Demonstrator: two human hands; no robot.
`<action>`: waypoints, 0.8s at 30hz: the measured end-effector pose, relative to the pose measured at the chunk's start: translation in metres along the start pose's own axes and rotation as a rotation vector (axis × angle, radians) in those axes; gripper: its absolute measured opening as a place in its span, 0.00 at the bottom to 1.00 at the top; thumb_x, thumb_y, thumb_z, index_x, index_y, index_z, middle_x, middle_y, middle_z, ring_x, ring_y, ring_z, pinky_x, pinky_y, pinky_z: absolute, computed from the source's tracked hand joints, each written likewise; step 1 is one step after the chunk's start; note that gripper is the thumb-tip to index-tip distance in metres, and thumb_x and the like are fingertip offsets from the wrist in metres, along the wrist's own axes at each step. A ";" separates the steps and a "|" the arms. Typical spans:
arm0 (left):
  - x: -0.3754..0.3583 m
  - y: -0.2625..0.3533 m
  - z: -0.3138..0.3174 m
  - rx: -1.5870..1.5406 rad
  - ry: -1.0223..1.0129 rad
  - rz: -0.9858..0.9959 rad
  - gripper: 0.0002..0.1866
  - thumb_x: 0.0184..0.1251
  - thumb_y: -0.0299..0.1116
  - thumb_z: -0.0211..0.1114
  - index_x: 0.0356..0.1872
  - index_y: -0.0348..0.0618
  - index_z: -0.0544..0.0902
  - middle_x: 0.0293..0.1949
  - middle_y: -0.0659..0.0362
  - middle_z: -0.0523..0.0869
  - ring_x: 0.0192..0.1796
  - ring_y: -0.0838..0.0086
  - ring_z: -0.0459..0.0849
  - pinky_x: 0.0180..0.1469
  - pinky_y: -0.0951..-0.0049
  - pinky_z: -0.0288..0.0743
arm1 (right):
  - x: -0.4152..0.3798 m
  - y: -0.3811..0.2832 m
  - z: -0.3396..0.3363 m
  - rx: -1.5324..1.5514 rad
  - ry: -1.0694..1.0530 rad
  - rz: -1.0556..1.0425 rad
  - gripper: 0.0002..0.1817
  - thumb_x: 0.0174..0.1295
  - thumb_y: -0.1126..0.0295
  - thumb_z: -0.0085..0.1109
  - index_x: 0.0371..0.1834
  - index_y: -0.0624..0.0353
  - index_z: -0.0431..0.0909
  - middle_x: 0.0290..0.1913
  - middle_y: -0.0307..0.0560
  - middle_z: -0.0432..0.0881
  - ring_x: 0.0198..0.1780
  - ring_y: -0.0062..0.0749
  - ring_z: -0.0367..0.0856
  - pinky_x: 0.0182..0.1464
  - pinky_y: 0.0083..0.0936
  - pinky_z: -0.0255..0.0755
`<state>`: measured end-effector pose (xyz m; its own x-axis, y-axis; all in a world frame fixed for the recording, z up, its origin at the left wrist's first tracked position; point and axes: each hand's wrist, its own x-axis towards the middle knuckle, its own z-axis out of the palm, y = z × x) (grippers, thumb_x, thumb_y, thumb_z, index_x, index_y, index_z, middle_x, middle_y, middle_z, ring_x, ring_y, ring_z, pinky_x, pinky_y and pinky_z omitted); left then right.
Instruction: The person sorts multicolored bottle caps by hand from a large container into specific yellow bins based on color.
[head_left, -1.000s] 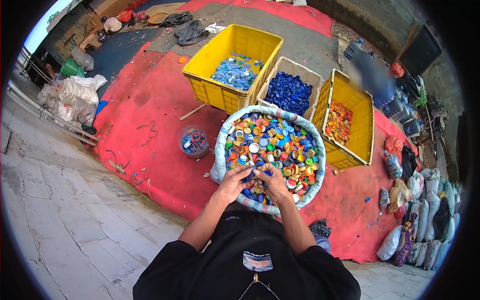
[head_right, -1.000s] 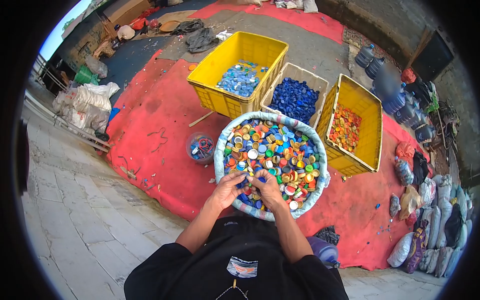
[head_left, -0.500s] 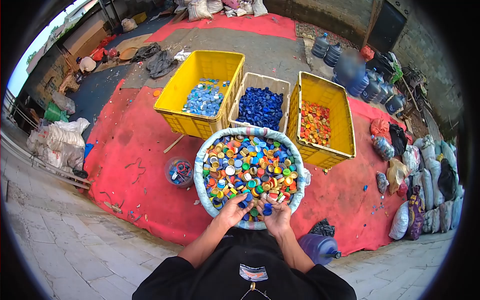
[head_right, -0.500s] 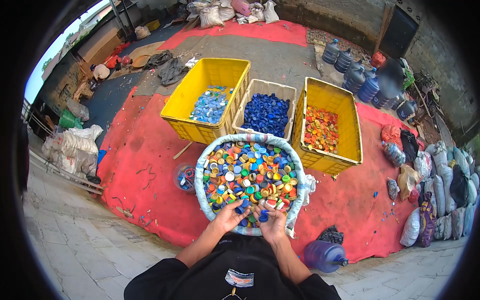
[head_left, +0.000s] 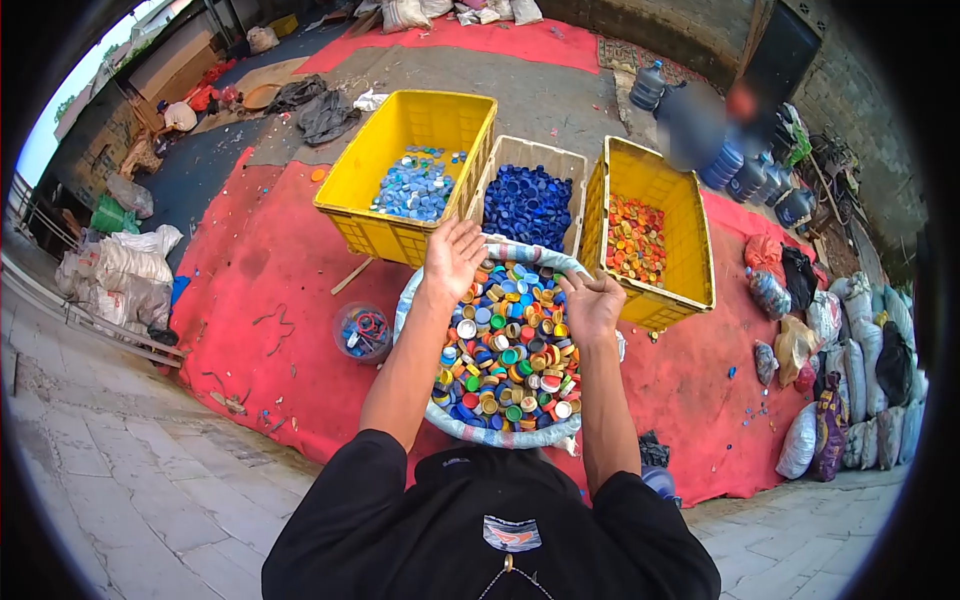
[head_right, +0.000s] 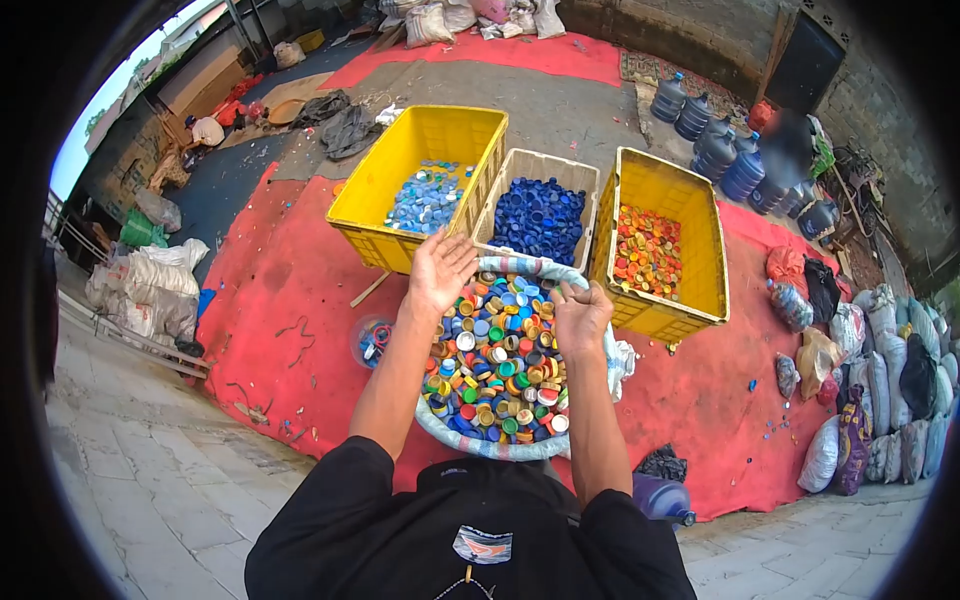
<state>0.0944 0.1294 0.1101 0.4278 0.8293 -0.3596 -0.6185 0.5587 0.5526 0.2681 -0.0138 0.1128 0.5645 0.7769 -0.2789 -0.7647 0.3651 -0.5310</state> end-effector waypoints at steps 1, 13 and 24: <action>-0.009 -0.001 -0.019 -0.006 0.005 0.011 0.25 0.70 0.47 0.58 0.55 0.32 0.75 0.57 0.47 0.77 0.62 0.60 0.73 0.68 0.58 0.64 | -0.004 0.006 -0.020 -0.048 -0.007 0.014 0.50 0.48 0.76 0.44 0.76 0.68 0.31 0.76 0.73 0.31 0.79 0.61 0.36 0.77 0.51 0.42; -0.167 -0.048 -0.184 0.487 0.459 0.201 0.19 0.72 0.48 0.59 0.28 0.43 0.81 0.25 0.66 0.79 0.26 0.85 0.70 0.32 0.81 0.65 | -0.101 0.075 -0.136 -1.672 -0.258 -0.501 0.22 0.53 0.78 0.59 0.54 0.64 0.75 0.39 0.52 0.84 0.44 0.45 0.78 0.49 0.38 0.70; -0.205 -0.095 -0.192 0.526 0.533 0.246 0.07 0.68 0.34 0.64 0.42 0.44 0.81 0.33 0.67 0.82 0.33 0.87 0.73 0.36 0.83 0.66 | -0.124 0.136 -0.088 -1.738 -1.025 -0.465 0.27 0.51 0.76 0.66 0.57 0.60 0.73 0.37 0.41 0.86 0.44 0.42 0.75 0.50 0.39 0.67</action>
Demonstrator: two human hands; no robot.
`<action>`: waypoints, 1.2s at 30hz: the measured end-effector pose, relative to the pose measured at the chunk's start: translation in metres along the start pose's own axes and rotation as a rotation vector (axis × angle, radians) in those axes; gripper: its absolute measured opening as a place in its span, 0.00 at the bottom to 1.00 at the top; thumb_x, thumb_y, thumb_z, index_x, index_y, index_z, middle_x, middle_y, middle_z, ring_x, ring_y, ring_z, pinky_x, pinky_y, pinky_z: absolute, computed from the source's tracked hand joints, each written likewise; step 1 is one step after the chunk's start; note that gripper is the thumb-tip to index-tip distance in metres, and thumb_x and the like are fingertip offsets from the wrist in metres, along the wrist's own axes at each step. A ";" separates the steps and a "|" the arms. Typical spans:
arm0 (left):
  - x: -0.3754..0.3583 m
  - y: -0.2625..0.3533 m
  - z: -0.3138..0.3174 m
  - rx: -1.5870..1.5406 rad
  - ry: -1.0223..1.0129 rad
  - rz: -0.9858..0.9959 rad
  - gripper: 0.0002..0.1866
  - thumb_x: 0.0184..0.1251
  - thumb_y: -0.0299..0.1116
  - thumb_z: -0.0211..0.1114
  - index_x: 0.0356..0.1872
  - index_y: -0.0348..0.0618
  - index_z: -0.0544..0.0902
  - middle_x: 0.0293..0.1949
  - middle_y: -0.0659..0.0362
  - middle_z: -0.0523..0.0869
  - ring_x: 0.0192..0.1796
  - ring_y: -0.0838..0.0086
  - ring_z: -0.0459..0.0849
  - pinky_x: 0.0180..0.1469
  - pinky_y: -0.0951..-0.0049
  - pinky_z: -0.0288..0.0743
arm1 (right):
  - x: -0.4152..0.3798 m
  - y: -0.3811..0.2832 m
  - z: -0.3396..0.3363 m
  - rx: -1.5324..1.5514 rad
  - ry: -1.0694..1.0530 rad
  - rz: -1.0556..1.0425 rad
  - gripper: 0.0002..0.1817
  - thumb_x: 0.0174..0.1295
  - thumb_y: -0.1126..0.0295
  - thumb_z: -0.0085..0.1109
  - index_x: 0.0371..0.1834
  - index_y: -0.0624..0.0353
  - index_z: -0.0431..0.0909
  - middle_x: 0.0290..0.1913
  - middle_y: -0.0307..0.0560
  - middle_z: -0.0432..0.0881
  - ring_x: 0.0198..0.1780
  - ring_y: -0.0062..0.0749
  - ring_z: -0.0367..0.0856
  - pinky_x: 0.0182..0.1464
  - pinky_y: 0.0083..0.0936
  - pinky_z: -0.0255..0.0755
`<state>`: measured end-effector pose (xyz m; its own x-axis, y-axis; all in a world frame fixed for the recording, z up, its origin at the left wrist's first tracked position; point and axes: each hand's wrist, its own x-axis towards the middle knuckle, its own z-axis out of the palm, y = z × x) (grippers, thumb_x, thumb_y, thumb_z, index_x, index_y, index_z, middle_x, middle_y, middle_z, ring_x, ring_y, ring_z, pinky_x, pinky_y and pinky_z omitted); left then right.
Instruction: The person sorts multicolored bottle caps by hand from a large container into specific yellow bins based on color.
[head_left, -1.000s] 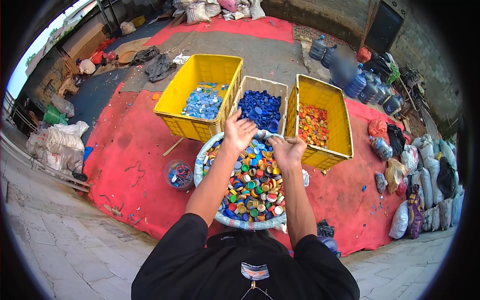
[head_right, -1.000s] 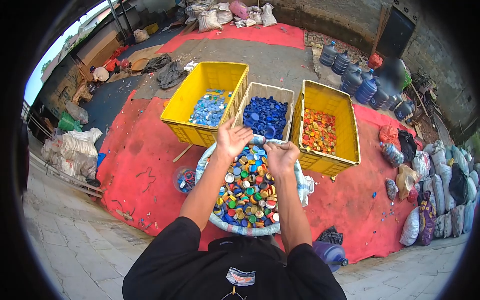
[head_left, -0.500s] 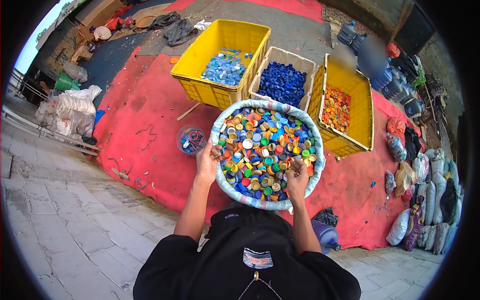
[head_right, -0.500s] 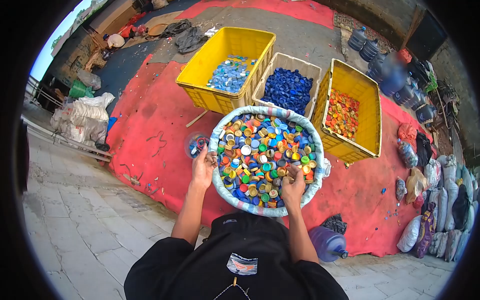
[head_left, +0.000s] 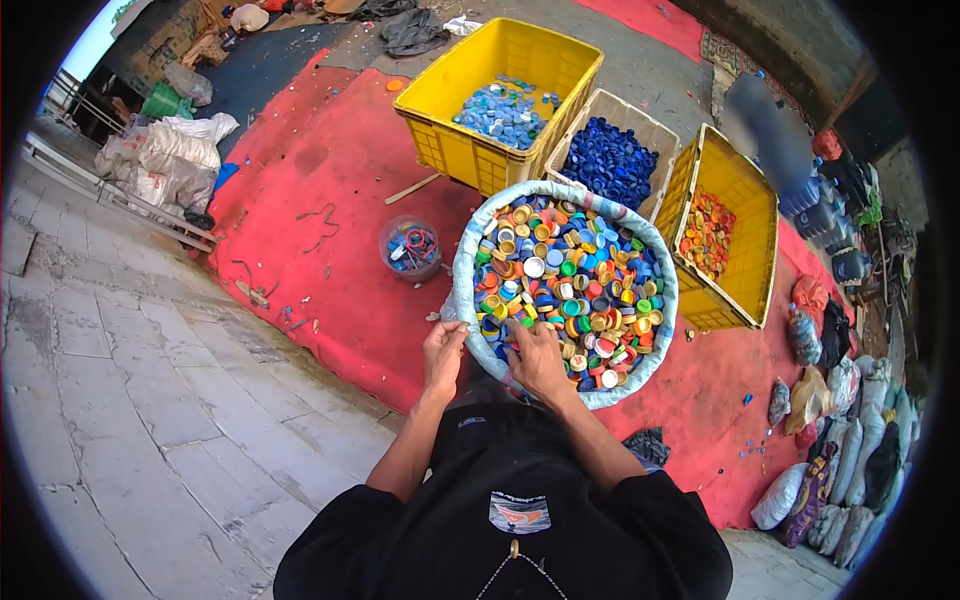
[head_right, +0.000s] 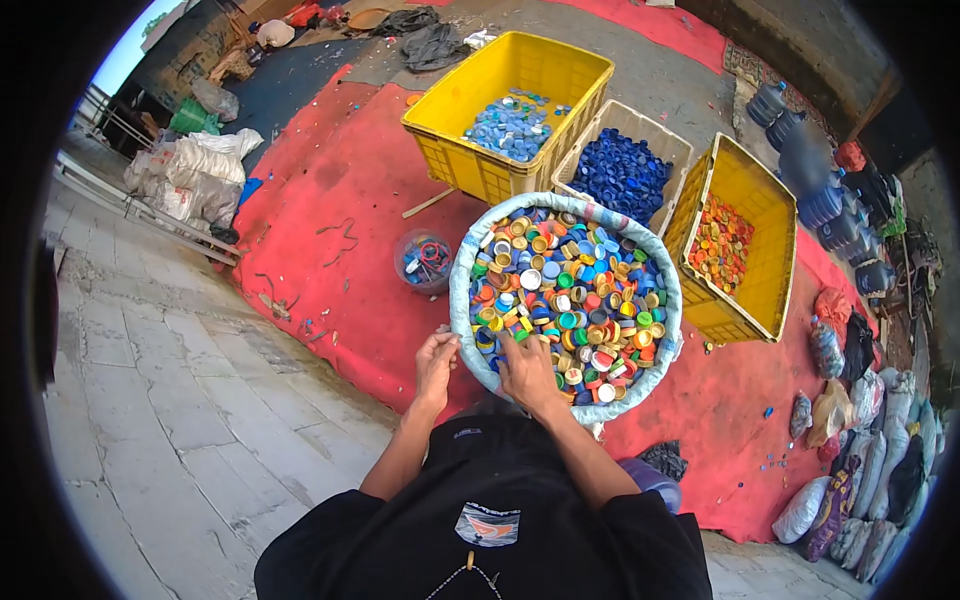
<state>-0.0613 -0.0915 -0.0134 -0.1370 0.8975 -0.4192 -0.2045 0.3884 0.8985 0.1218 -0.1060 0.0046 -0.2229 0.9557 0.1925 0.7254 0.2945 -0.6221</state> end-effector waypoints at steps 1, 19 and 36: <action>-0.003 0.000 0.002 0.004 0.012 0.012 0.07 0.68 0.34 0.64 0.42 0.43 0.81 0.34 0.66 0.82 0.33 0.86 0.73 0.36 0.83 0.66 | 0.003 -0.005 0.002 -0.015 -0.045 0.017 0.29 0.52 0.74 0.66 0.60 0.59 0.71 0.40 0.40 0.86 0.45 0.43 0.75 0.52 0.39 0.65; -0.003 -0.025 0.007 0.314 0.029 0.185 0.18 0.60 0.30 0.70 0.49 0.37 0.78 0.38 0.58 0.85 0.34 0.78 0.78 0.39 0.77 0.73 | 0.019 0.011 0.036 0.139 0.067 0.068 0.23 0.54 0.78 0.61 0.54 0.63 0.68 0.33 0.46 0.84 0.42 0.44 0.79 0.44 0.41 0.65; 0.007 -0.004 0.026 1.166 -0.029 0.660 0.28 0.49 0.36 0.76 0.53 0.40 0.78 0.38 0.57 0.87 0.46 0.57 0.78 0.54 0.55 0.66 | 0.036 0.029 -0.005 0.503 0.495 0.537 0.29 0.63 0.77 0.59 0.65 0.68 0.57 0.55 0.56 0.78 0.50 0.33 0.78 0.47 0.27 0.75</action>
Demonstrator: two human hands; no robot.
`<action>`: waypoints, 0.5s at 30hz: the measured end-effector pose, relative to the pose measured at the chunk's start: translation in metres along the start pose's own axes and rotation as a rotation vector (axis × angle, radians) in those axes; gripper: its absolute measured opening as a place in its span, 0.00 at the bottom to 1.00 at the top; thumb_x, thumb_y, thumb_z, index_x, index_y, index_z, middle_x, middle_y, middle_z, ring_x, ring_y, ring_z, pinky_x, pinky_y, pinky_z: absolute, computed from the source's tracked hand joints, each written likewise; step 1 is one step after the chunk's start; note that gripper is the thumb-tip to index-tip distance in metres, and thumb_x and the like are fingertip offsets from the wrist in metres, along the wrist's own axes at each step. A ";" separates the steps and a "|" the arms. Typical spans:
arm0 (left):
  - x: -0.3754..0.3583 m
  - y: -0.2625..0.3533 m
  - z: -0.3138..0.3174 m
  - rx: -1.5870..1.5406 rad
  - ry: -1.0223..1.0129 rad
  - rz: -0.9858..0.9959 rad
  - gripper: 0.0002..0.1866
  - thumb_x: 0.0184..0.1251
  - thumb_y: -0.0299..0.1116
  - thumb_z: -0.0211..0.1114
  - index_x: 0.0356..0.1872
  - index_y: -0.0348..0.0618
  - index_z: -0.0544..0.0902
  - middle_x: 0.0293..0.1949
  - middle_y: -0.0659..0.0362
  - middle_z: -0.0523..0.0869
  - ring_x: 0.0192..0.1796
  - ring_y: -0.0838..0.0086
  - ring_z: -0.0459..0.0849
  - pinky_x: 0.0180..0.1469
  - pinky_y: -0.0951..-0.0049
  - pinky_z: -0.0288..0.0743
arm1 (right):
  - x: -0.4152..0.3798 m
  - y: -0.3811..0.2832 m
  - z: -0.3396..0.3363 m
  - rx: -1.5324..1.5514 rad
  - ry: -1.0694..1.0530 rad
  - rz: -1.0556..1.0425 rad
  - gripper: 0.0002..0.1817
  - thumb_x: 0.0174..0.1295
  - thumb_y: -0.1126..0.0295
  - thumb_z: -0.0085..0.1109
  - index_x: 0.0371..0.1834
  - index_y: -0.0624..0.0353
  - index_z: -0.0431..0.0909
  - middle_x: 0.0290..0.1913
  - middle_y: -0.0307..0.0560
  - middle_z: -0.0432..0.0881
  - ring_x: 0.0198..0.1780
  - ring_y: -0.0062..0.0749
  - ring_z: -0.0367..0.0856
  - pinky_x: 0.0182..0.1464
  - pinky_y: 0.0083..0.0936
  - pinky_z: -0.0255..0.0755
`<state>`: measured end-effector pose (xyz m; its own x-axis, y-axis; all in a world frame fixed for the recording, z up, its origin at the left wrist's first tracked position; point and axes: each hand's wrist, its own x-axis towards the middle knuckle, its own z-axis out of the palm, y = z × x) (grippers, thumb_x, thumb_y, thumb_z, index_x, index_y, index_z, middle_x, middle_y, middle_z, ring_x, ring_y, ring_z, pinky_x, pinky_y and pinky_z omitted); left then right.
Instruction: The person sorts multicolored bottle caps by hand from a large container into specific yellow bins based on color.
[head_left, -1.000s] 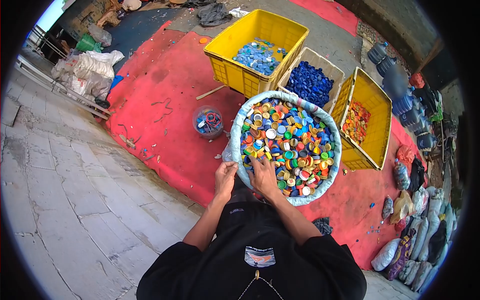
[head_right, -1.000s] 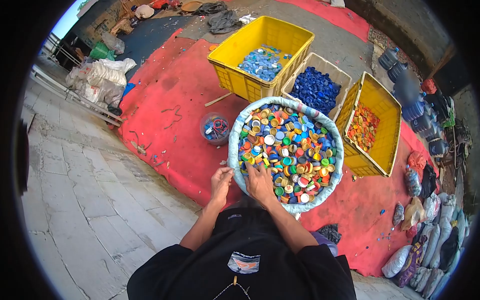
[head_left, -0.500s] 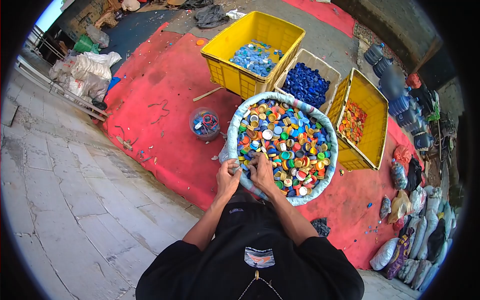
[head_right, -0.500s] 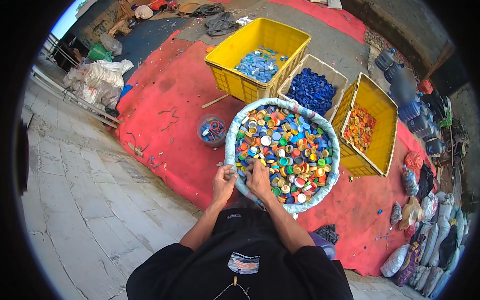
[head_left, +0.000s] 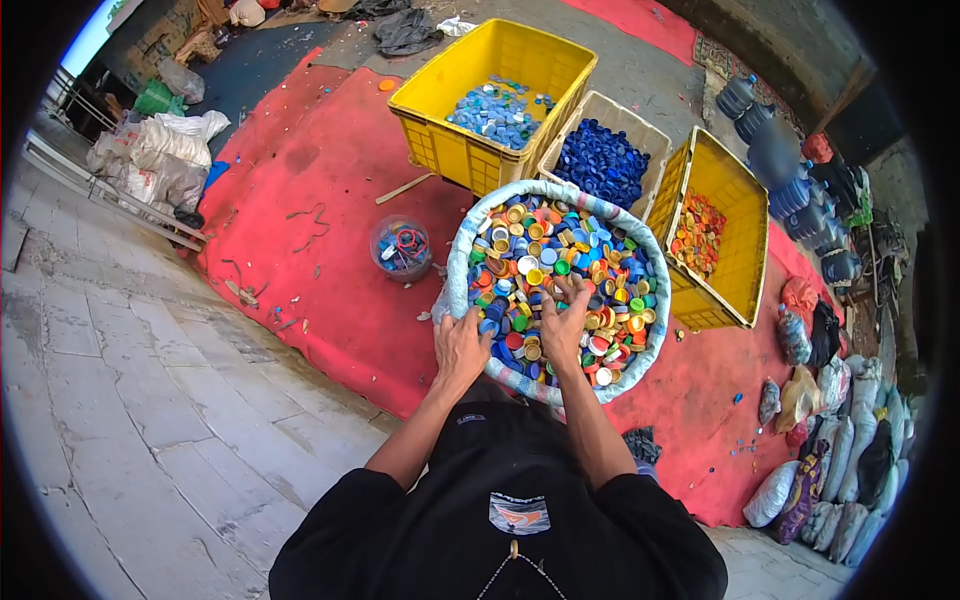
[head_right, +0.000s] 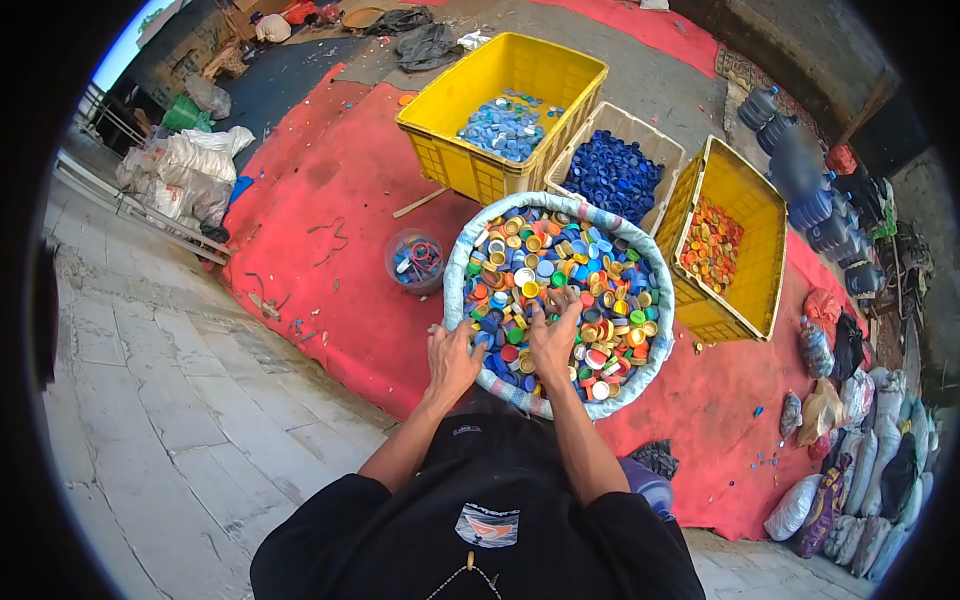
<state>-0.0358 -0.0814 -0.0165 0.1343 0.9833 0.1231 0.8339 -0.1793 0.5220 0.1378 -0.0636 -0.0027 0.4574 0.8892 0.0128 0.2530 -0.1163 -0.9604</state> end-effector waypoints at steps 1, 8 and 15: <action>0.001 0.001 0.000 0.001 0.009 0.003 0.27 0.50 0.35 0.75 0.53 0.40 0.78 0.37 0.57 0.88 0.46 0.57 0.78 0.55 0.54 0.66 | 0.001 0.004 -0.004 -0.031 -0.005 -0.007 0.29 0.63 0.77 0.58 0.65 0.68 0.57 0.56 0.56 0.77 0.51 0.33 0.77 0.47 0.27 0.75; 0.009 0.006 0.001 -0.020 0.028 0.022 0.22 0.50 0.27 0.68 0.50 0.40 0.78 0.36 0.58 0.87 0.44 0.57 0.78 0.57 0.50 0.66 | -0.026 0.014 -0.008 -0.156 -0.083 -0.139 0.26 0.60 0.78 0.59 0.62 0.65 0.62 0.48 0.56 0.82 0.47 0.38 0.83 0.46 0.31 0.78; 0.009 0.003 0.001 -0.001 0.013 0.074 0.21 0.48 0.27 0.68 0.47 0.39 0.79 0.37 0.51 0.85 0.43 0.56 0.77 0.47 0.56 0.67 | -0.038 0.007 -0.006 -0.205 -0.152 -0.245 0.26 0.55 0.82 0.57 0.59 0.67 0.67 0.44 0.58 0.81 0.46 0.49 0.81 0.49 0.40 0.74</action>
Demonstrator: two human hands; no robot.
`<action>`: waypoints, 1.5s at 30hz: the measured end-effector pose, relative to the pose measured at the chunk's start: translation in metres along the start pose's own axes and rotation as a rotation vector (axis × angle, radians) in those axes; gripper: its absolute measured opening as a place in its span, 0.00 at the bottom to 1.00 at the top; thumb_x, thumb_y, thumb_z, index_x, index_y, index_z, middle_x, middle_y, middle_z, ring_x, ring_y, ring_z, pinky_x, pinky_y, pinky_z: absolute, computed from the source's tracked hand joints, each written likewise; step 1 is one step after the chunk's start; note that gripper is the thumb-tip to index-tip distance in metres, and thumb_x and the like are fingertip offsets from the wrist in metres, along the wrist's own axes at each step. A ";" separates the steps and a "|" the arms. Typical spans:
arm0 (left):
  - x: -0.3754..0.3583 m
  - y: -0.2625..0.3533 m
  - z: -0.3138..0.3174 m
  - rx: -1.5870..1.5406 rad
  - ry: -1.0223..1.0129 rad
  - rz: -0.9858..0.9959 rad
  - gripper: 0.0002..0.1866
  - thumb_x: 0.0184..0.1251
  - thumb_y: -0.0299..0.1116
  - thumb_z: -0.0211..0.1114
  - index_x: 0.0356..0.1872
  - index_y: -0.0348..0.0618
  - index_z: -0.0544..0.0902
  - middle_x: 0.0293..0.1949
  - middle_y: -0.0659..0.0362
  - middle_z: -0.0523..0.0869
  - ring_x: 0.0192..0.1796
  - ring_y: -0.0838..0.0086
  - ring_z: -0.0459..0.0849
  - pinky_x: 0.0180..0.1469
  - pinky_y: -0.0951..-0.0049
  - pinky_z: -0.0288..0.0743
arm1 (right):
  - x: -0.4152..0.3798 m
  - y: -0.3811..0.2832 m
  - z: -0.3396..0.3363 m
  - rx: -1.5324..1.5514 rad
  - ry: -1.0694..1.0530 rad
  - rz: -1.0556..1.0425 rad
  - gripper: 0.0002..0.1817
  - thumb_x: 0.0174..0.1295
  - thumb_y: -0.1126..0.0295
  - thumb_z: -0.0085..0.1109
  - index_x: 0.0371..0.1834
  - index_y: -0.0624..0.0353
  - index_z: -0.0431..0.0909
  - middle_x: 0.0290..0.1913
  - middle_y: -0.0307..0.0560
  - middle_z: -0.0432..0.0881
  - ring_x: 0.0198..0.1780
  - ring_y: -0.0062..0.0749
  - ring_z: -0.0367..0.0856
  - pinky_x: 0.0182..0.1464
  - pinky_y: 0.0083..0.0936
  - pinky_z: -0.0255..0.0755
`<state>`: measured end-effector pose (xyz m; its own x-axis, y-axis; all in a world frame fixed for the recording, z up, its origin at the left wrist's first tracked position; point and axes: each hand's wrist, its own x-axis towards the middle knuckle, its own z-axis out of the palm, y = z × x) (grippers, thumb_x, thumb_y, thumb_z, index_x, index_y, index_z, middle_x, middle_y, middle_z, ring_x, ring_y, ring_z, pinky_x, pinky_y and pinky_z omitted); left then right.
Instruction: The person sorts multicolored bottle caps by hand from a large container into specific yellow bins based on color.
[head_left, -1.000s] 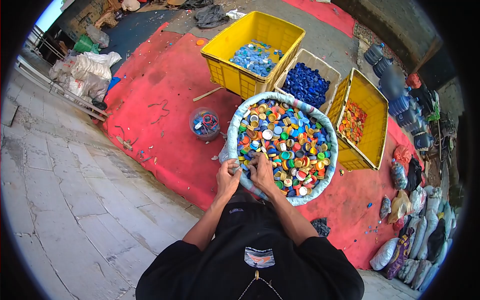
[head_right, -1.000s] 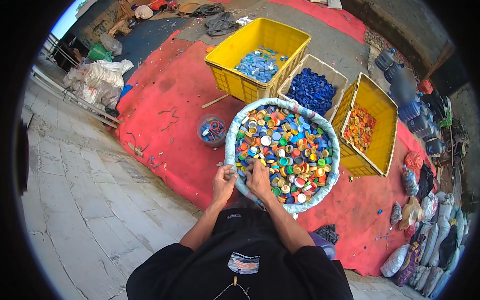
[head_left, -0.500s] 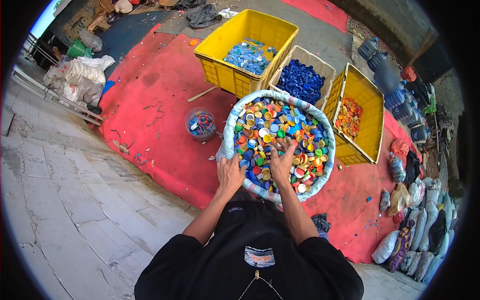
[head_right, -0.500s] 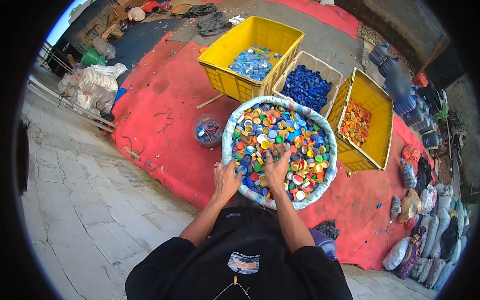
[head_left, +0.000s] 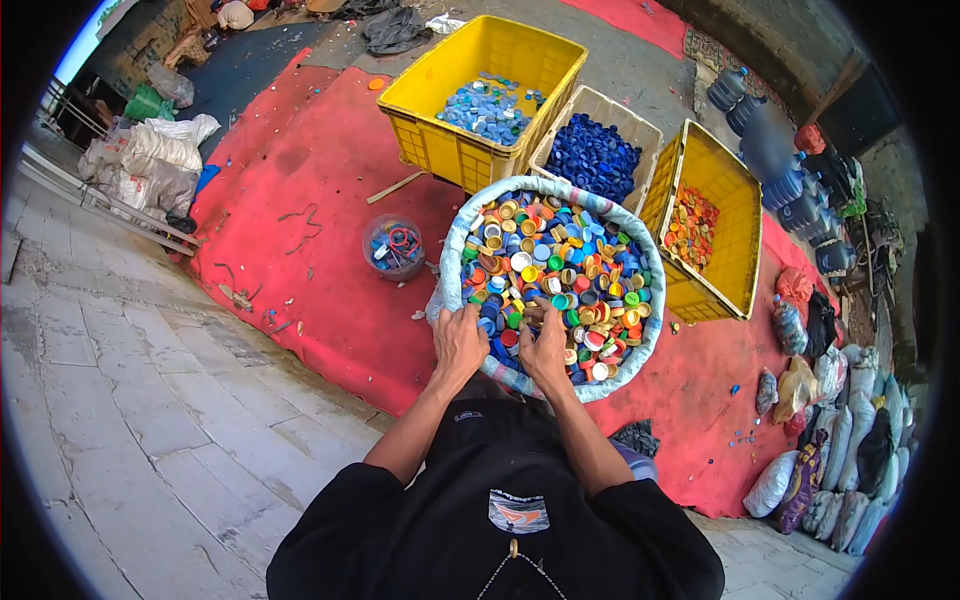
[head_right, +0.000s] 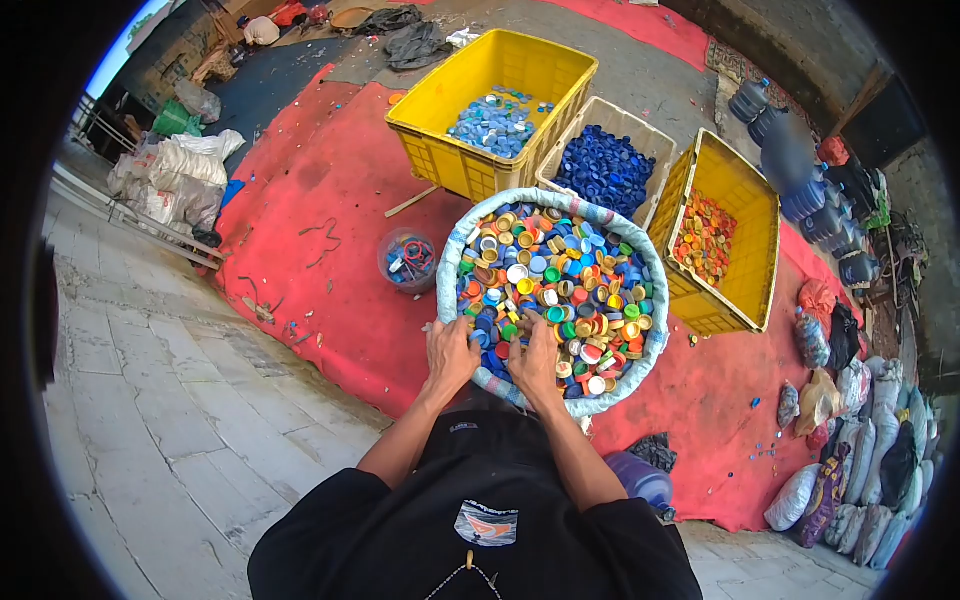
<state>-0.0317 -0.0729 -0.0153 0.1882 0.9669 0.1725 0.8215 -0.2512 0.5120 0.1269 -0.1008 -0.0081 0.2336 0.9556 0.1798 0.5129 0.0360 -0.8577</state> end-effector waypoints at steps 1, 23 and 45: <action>0.001 -0.001 -0.003 -0.033 0.014 -0.011 0.20 0.49 0.26 0.67 0.47 0.38 0.79 0.37 0.52 0.85 0.42 0.58 0.78 0.47 0.57 0.68 | 0.001 -0.001 -0.001 -0.032 -0.003 -0.033 0.25 0.55 0.82 0.58 0.59 0.66 0.67 0.44 0.57 0.82 0.46 0.49 0.80 0.49 0.41 0.73; -0.013 -0.049 -0.044 -2.042 -0.005 -0.973 0.05 0.65 0.34 0.61 0.34 0.46 0.77 0.28 0.66 0.77 0.31 0.77 0.75 0.38 0.73 0.72 | 0.026 -0.022 0.018 -0.732 -0.644 -0.615 0.16 0.60 0.69 0.55 0.52 0.52 0.77 0.38 0.37 0.85 0.49 0.37 0.74 0.51 0.49 0.64; 0.139 -0.030 -0.008 -0.310 0.033 0.099 0.16 0.58 0.25 0.66 0.48 0.39 0.80 0.45 0.50 0.86 0.38 0.58 0.84 0.42 0.61 0.77 | -0.003 0.000 -0.045 1.518 -0.042 0.722 0.18 0.57 0.62 0.55 0.48 0.59 0.74 0.36 0.46 0.78 0.38 0.35 0.76 0.45 0.34 0.72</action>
<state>-0.0344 0.0686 -0.0002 0.2369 0.9364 0.2588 0.5965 -0.3505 0.7221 0.1638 -0.1172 0.0129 0.0156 0.9071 -0.4207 -0.8933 -0.1764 -0.4135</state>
